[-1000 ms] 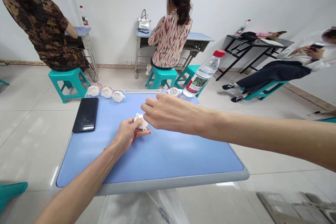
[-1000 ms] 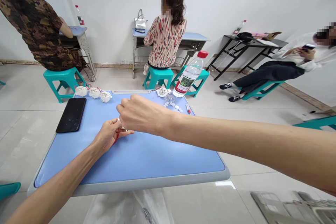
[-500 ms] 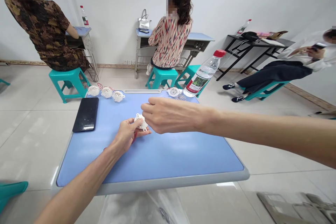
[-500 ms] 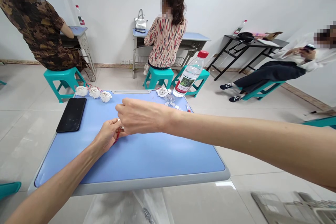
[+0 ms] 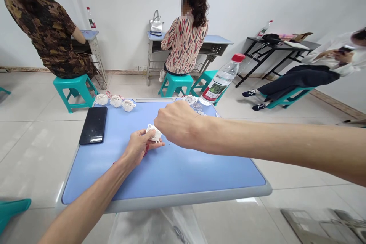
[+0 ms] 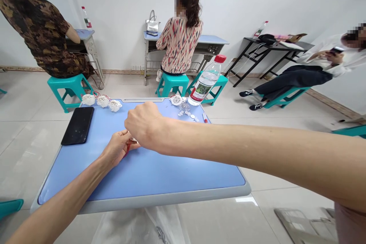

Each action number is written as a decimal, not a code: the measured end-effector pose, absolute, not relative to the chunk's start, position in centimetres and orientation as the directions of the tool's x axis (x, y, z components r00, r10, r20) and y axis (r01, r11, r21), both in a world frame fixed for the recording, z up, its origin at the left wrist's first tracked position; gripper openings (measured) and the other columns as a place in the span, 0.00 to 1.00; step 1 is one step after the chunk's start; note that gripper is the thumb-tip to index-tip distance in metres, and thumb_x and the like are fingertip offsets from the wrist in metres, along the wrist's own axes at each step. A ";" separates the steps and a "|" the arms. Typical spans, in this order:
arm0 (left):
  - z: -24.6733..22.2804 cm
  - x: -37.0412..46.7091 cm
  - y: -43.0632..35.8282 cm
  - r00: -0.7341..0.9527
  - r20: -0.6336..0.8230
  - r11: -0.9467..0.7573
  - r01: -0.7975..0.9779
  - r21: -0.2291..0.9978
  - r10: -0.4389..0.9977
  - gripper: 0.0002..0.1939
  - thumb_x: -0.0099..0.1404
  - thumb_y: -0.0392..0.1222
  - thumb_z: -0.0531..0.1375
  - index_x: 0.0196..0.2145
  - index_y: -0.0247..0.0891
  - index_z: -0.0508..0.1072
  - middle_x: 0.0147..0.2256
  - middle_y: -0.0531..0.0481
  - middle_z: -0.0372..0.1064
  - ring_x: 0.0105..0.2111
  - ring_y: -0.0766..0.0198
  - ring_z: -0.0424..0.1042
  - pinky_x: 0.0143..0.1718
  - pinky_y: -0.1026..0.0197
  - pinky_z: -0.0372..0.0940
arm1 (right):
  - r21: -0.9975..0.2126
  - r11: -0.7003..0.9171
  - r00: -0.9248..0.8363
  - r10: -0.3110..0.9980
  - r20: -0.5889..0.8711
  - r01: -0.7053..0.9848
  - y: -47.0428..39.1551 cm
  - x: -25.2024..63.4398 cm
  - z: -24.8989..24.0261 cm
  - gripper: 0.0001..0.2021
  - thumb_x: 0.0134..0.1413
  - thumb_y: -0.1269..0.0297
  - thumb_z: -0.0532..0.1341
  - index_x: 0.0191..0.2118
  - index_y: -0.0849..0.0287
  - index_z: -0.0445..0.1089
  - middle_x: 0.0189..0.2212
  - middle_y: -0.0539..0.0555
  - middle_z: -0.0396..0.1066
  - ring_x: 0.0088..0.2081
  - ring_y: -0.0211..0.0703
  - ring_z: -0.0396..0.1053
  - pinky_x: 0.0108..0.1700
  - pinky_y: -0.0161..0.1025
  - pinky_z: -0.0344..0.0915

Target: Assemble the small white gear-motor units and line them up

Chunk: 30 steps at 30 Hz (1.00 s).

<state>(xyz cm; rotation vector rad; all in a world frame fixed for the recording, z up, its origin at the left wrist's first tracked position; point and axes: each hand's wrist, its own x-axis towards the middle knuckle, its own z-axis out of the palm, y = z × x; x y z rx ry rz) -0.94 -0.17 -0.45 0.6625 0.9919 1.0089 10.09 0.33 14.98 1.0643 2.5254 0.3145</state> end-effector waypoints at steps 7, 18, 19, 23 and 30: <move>-0.4 -1.0 -0.2 0.203 -0.382 0.431 -0.361 0.827 0.902 0.07 0.58 0.37 0.62 0.30 0.30 0.70 0.27 0.44 0.73 0.30 0.58 0.77 0.39 0.58 0.73 | 0.475 0.774 -0.720 0.602 -0.347 0.418 -0.1 11.9 15.6 0.06 0.51 0.79 0.60 0.35 0.63 0.69 0.33 0.56 0.71 0.31 0.39 0.67 0.25 0.35 0.49; -0.3 -0.8 -0.3 0.217 -0.371 0.428 -0.380 0.820 0.903 0.07 0.60 0.37 0.62 0.30 0.29 0.71 0.26 0.46 0.72 0.28 0.62 0.76 0.37 0.59 0.73 | 0.630 0.774 -0.966 0.108 -0.236 -0.068 1.9 14.9 14.1 0.12 0.56 0.78 0.55 0.24 0.60 0.59 0.22 0.50 0.58 0.30 0.40 0.55 0.28 0.39 0.43; -0.3 -0.8 -0.3 0.218 -0.372 0.429 -0.379 0.820 0.903 0.06 0.60 0.37 0.62 0.30 0.29 0.71 0.26 0.46 0.72 0.27 0.62 0.76 0.37 0.59 0.73 | 0.624 0.776 -0.967 0.083 -0.241 -0.089 2.0 15.0 14.0 0.12 0.56 0.78 0.55 0.24 0.60 0.59 0.21 0.50 0.57 0.30 0.39 0.55 0.28 0.39 0.43; -0.3 -0.9 -0.3 0.196 -0.382 0.429 -0.370 0.824 0.903 0.06 0.60 0.36 0.61 0.30 0.29 0.71 0.27 0.44 0.72 0.28 0.62 0.76 0.36 0.60 0.73 | 0.619 0.776 -0.964 0.054 -0.260 -0.124 2.2 14.8 13.9 0.13 0.54 0.78 0.57 0.21 0.60 0.58 0.20 0.49 0.56 0.28 0.39 0.54 0.27 0.39 0.42; -0.3 -0.8 -0.3 0.207 -0.377 0.430 -0.391 0.814 0.903 0.06 0.59 0.36 0.61 0.28 0.29 0.71 0.26 0.45 0.72 0.29 0.61 0.76 0.38 0.57 0.73 | 0.528 0.847 -0.896 0.281 -0.344 0.063 1.4 13.1 14.7 0.13 0.55 0.77 0.57 0.21 0.61 0.63 0.21 0.52 0.64 0.30 0.40 0.62 0.27 0.38 0.46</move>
